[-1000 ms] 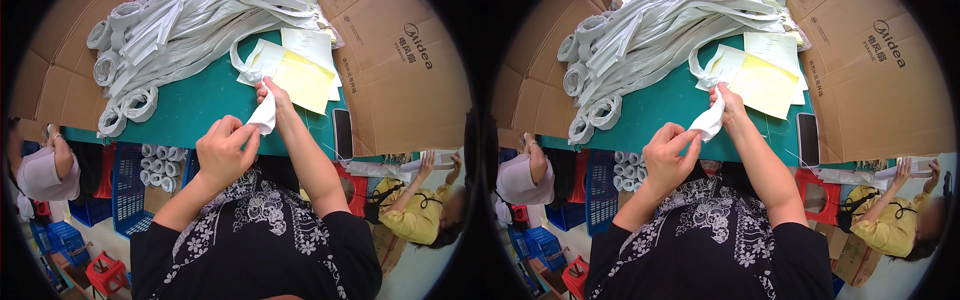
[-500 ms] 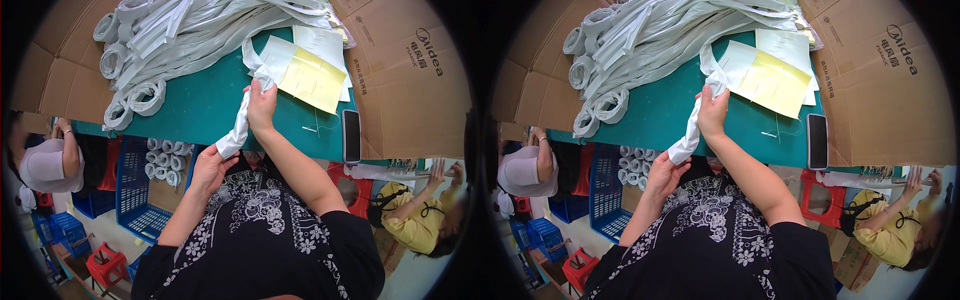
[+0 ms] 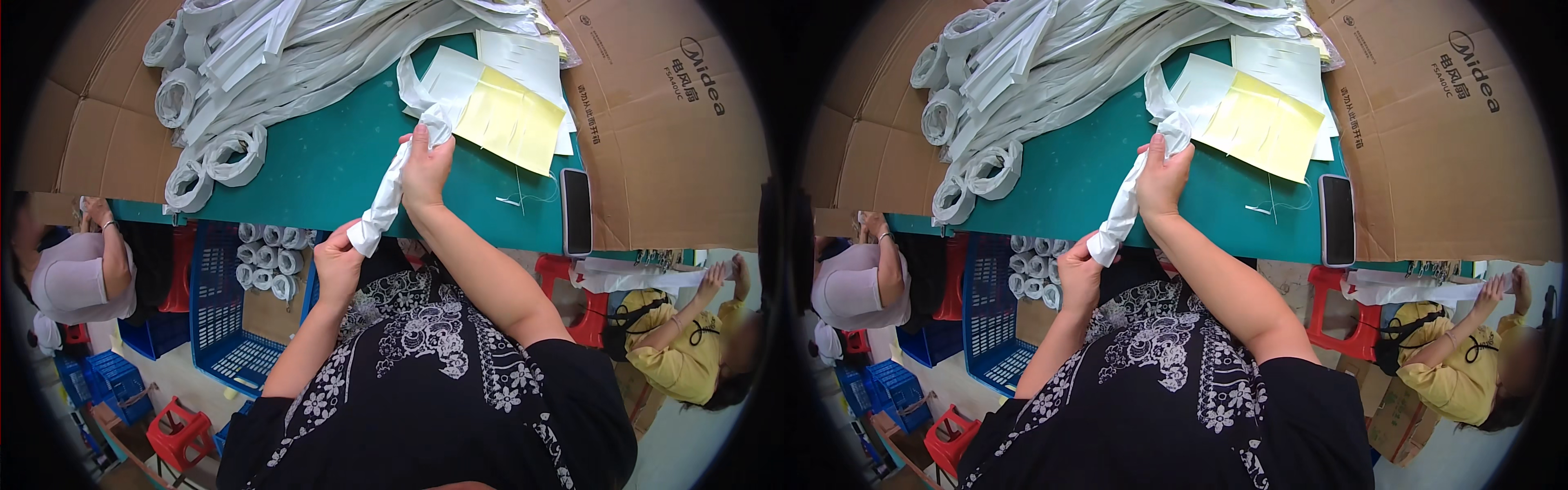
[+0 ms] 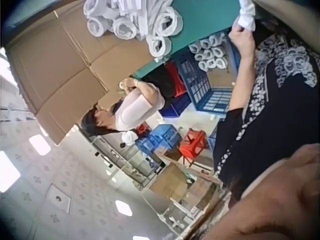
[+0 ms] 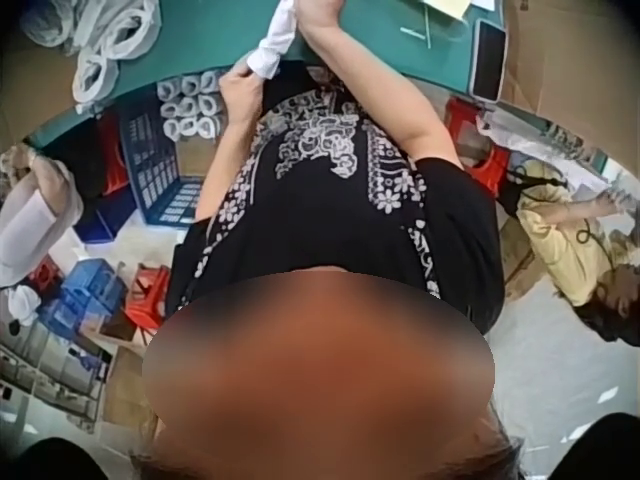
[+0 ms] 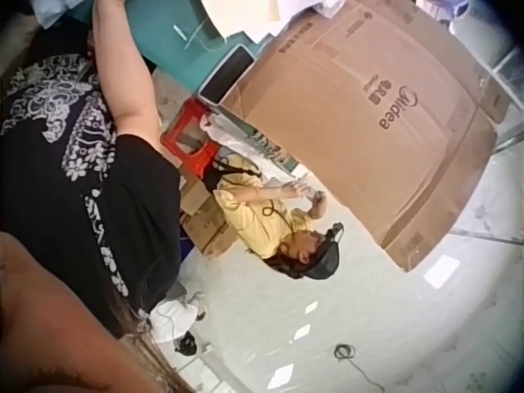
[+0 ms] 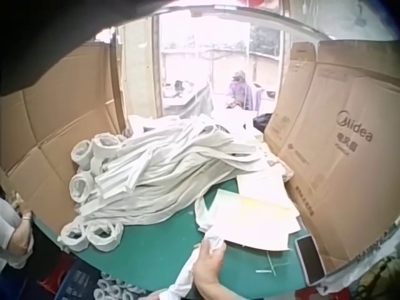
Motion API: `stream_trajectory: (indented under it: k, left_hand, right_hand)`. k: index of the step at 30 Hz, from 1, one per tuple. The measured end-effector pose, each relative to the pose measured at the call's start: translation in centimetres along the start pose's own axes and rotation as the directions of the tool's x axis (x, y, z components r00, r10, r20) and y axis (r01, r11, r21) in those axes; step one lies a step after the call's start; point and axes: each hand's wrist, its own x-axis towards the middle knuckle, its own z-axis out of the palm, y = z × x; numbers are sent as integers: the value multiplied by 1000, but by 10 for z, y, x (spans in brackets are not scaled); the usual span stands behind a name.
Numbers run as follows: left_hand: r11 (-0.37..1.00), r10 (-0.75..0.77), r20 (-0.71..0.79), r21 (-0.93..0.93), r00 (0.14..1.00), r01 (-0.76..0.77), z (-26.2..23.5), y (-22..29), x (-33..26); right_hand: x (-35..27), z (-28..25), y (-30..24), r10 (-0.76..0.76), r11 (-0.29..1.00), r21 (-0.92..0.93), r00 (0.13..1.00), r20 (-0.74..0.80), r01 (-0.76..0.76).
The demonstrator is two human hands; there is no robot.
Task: Rolling and packing white fabric belts into paper wraps at a factory workstation.
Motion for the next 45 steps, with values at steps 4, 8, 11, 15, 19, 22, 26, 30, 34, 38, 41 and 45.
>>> stream_trajectory:
  k: [4,8,11,15,19,22,26,30,34,38,41,45]
  left_hand:
    - [831,-344,196,-391,918,395,0,11,-2]
    - [709,-383,279,-521,880,474,-8,10,1]
    - [720,-433,132,-545,892,430,-7,-1,-1]
    - [796,-395,58,-476,917,373,-10,-8,-28]
    - [788,-398,60,-488,915,375,-31,-22,-55]
    - [792,-365,1,-526,931,311,-52,-34,-75]
    - [800,-339,-94,-552,936,234,-74,-33,-94]
    - [783,-347,-61,-568,936,254,-106,-43,-109]
    - [788,-317,-63,-572,946,226,-124,-42,-108]
    - [794,-351,-44,-544,935,272,-165,-83,-109]
    - [792,-467,-21,-454,884,408,-181,-91,-112]
    - [828,-469,-26,-361,883,429,-178,-64,-103]
  right_hand:
    - [-3,2,4,-125,992,-21,992,22,125]
    - [-9,0,-5,-149,988,-35,987,62,151]
    - [-8,-1,-14,247,937,220,959,138,-273]
    - [4,-3,-16,620,684,262,732,281,-680]
    - [28,-9,-5,698,330,207,386,603,-921]
    - [39,5,0,677,297,200,353,646,-934]
    - [62,26,-9,667,403,288,495,557,-868]
    - [115,33,-1,482,499,363,600,638,-787]
    - [162,25,-17,386,432,445,607,695,-784]
    - [215,-1,-43,269,595,584,822,503,-552]
    - [257,-24,-67,210,584,575,791,575,-573]
    - [325,-46,-113,38,667,524,726,687,-530]
